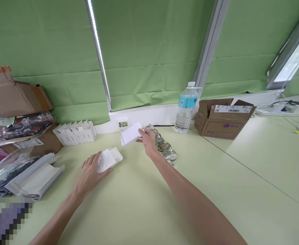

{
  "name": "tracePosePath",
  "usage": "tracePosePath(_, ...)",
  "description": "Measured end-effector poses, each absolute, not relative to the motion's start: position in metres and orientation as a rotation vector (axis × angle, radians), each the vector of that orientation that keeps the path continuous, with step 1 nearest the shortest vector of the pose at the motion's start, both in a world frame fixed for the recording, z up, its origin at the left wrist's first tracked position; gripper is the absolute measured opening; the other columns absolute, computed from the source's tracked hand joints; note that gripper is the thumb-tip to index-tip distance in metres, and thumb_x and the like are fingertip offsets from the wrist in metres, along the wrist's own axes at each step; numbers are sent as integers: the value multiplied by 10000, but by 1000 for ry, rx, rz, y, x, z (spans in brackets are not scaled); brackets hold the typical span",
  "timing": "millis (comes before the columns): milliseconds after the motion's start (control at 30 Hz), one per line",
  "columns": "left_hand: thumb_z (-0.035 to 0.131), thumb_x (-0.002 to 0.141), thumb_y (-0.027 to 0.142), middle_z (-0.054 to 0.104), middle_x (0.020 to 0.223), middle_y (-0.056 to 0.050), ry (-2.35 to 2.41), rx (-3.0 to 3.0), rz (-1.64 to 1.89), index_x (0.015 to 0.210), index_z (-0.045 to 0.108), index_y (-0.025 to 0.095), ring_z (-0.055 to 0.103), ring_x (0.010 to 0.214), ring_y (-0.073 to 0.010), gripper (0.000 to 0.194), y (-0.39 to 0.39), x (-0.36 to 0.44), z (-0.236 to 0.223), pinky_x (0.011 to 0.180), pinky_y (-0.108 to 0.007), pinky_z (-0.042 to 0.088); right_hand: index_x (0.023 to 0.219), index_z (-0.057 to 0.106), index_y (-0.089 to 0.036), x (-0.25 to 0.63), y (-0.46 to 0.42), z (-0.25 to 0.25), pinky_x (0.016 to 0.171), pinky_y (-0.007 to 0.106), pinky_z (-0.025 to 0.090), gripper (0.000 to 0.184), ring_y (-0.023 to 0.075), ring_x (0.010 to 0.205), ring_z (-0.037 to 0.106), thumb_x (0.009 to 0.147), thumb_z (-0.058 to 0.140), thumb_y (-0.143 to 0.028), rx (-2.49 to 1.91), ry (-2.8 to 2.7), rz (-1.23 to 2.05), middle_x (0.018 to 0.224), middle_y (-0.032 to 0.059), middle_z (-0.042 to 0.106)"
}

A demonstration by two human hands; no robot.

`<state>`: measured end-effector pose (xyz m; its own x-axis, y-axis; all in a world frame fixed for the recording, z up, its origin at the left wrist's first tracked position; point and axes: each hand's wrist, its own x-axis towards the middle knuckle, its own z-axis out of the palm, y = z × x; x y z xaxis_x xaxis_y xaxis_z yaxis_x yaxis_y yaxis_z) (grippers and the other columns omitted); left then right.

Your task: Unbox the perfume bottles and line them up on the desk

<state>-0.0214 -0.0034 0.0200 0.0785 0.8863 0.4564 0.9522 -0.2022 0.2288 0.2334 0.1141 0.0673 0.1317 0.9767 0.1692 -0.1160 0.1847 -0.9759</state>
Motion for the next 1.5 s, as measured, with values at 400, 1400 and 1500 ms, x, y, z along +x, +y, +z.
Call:
tracePosePath(400, 498, 874, 487, 276, 1508, -112, -1914, -2285, -1368, 1459, 186, 264, 287, 1381, -280, 699, -26, 19, 44, 1040, -446, 387, 689, 691, -155, 189, 35, 117, 766, 326, 507, 272, 242, 903, 655, 732, 676, -423, -946, -1686, 1089, 958, 83, 709)
tracePosePath(1400, 610, 809, 359, 660, 1063, -108, -1923, -2186, -2847, 1275, 492, 168, 672, 889, -245, 517, -12, -21, 67, 784, -388, 552, 909, 754, -196, 224, 71, 107, 780, 292, 480, 281, 220, 951, 620, 648, 673, -126, -1036, -1927, 1304, 1059, 44, 700)
tracePosePath(1500, 626, 823, 342, 606, 1198, -112, -1806, -2032, -2597, 1442, 206, 287, 692, 863, -200, 750, -12, -20, 67, 820, -406, 559, 1002, 723, -150, 218, 76, 97, 764, 302, 508, 359, 219, 922, 644, 643, 707, -136, -1017, -1661, 1512, 1096, 98, 687)
